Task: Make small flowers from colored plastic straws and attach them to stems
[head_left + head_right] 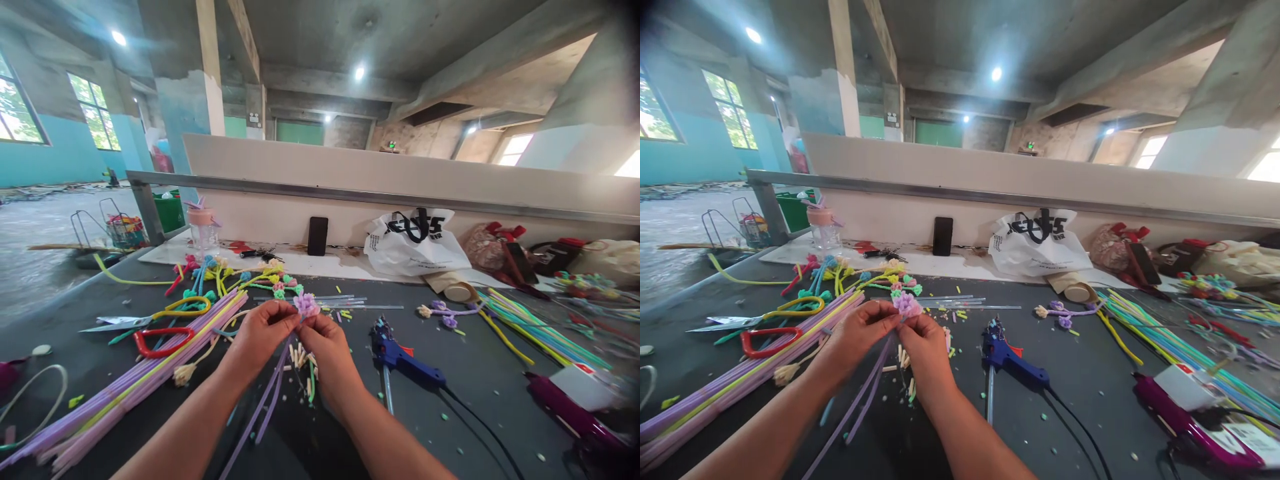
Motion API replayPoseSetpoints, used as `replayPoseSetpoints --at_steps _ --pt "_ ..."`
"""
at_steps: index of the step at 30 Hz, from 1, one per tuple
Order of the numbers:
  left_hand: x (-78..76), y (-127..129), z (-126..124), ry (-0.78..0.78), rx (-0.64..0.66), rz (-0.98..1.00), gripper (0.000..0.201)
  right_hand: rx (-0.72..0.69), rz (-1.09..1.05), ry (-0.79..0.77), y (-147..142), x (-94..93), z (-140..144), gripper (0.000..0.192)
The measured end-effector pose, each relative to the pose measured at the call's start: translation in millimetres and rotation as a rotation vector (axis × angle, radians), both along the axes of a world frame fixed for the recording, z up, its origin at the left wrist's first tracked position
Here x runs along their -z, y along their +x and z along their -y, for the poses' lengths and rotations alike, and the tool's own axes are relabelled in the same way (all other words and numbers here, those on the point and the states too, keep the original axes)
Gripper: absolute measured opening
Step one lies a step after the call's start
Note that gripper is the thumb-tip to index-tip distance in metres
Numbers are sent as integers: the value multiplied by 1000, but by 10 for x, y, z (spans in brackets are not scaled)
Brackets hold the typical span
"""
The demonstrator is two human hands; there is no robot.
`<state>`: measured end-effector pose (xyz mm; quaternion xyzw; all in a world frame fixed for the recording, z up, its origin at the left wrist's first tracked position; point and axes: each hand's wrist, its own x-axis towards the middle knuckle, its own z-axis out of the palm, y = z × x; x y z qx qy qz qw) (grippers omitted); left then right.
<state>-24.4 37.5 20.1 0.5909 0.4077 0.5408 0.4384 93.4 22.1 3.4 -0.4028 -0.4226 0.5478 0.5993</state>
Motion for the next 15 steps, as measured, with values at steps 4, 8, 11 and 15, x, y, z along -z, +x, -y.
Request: replayPoseSetpoints --at_steps 4,8,11,15 --pt "-26 -11 20 20 -18 -62 11 26 33 43 -17 -31 37 18" --pt "-25 -10 33 -16 15 -16 13 7 -84 31 -38 -56 69 18" --pt "-15 -3 38 -59 47 57 15 -20 -167 5 -53 -45 72 18" --pt "3 16 49 -69 86 21 19 57 -153 4 -46 -21 45 18"
